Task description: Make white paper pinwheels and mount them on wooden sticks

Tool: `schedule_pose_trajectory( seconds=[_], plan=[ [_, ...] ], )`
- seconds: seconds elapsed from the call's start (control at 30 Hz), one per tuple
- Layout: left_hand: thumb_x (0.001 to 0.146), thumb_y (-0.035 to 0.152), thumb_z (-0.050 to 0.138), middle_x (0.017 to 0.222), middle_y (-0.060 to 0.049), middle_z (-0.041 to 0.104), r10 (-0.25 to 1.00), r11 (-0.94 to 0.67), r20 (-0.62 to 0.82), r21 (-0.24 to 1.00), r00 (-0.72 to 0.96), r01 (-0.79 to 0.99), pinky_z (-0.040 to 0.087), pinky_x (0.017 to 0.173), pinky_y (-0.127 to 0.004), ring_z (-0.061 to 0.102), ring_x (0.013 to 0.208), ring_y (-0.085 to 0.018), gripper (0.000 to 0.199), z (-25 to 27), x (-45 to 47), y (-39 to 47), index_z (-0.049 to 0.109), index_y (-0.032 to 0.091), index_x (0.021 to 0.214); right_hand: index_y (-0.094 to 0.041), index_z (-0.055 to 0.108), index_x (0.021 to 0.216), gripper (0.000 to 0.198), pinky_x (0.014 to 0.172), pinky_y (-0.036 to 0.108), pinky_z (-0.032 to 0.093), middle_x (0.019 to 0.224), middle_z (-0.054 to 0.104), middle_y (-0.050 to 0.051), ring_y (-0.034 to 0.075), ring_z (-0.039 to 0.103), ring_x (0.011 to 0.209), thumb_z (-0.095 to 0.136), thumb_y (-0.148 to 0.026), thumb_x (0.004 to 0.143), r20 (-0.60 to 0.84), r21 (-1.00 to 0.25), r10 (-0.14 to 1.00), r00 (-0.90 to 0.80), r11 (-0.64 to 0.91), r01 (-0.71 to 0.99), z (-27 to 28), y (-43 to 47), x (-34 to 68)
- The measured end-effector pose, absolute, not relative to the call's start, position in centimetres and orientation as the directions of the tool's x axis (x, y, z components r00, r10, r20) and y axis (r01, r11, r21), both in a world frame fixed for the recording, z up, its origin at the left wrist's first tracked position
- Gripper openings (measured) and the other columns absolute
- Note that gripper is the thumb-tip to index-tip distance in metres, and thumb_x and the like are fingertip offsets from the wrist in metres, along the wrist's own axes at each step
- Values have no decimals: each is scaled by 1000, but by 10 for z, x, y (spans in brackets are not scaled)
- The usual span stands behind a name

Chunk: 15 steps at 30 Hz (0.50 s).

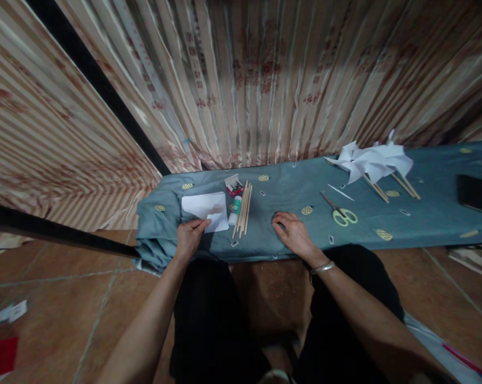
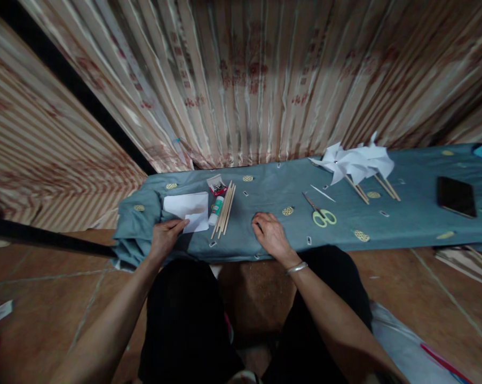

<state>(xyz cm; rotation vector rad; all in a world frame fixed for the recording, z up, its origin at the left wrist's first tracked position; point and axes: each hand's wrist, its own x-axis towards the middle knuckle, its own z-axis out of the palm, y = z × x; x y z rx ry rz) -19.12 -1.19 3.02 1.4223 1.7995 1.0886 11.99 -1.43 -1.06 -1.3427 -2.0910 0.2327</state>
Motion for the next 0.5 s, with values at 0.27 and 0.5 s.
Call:
schedule_pose_trajectory(
  seconds=[0.27, 0.5],
  plan=[
    [67, 43, 66, 44, 5, 41, 964, 95, 24, 899, -266, 427, 32, 50, -23, 38, 50, -10, 35, 32, -190, -15, 56, 17, 44, -20, 67, 90, 18, 93, 41, 47, 103, 71, 10, 25, 63, 98, 49, -20, 92, 407, -466, 871, -275, 457, 757, -11, -14, 121],
    [54, 33, 73, 59, 0, 68, 934, 122, 7, 933, -357, 337, 45, 60, -26, 57, 60, -16, 17, 27, -189, -13, 72, 17, 59, -19, 67, 91, 17, 93, 41, 47, 103, 71, 10, 25, 63, 97, 50, -19, 92, 408, -462, 868, -282, 463, 757, -13, -14, 121]
  ],
)
